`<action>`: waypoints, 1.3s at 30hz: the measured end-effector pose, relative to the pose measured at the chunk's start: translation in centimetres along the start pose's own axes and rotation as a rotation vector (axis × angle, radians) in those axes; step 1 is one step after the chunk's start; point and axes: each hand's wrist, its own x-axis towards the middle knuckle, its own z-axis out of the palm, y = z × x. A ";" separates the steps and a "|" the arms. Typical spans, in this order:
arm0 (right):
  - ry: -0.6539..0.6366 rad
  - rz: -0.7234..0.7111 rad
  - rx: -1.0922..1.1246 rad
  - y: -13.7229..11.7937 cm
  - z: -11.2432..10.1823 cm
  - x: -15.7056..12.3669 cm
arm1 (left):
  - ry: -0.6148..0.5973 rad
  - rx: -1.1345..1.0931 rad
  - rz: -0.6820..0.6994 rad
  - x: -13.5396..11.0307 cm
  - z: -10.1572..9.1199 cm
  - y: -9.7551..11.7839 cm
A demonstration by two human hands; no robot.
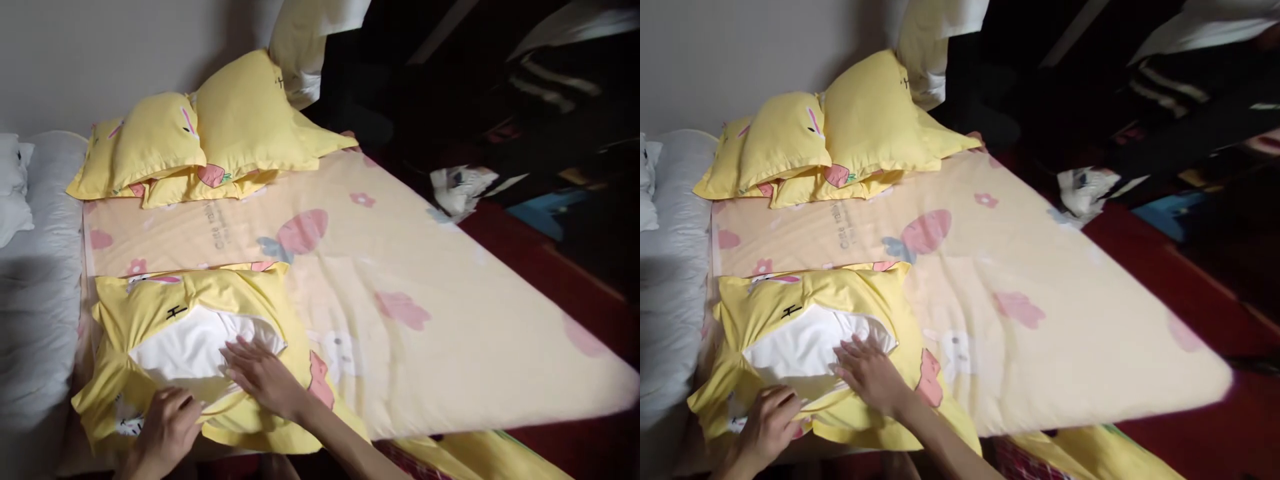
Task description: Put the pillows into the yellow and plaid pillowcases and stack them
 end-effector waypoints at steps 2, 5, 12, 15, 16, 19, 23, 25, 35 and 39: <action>-0.143 0.046 0.067 -0.4 0.1 0.3 | 0.020 0.061 0.044 0.8 0.6 0.1; -0.118 -0.057 0.064 -0.4 -0.2 -0.6 | -0.007 0.109 -0.014 1.6 1.2 -2.3; 0.232 -0.061 -0.258 2.7 -0.2 -5.3 | -0.187 0.023 -0.172 -4.5 -0.6 -9.1; 0.169 -0.013 -0.289 4.2 2.5 -2.7 | -0.246 0.159 -0.158 -6.2 1.4 -9.5; 0.146 0.000 -0.282 4.4 3.2 -1.6 | -0.258 0.207 -0.165 -6.2 2.4 -9.4; 0.115 0.020 -0.269 4.5 3.5 0.3 | -0.246 0.301 -0.226 -5.6 4.3 -9.4; 0.138 -0.004 -0.260 5.3 1.1 -2.4 | -0.225 0.280 -0.306 -5.1 2.8 -9.4; 0.163 0.053 -0.241 5.8 0.8 -4.0 | -0.327 0.221 -0.355 -4.8 1.7 -8.9; 0.166 0.005 -0.078 4.3 -0.1 -9.1 | -0.149 0.099 -0.334 -9.3 1.3 -6.2; 0.493 0.002 -0.141 4.1 -0.8 -9.7 | 0.140 0.227 -0.236 -9.5 0.6 -5.9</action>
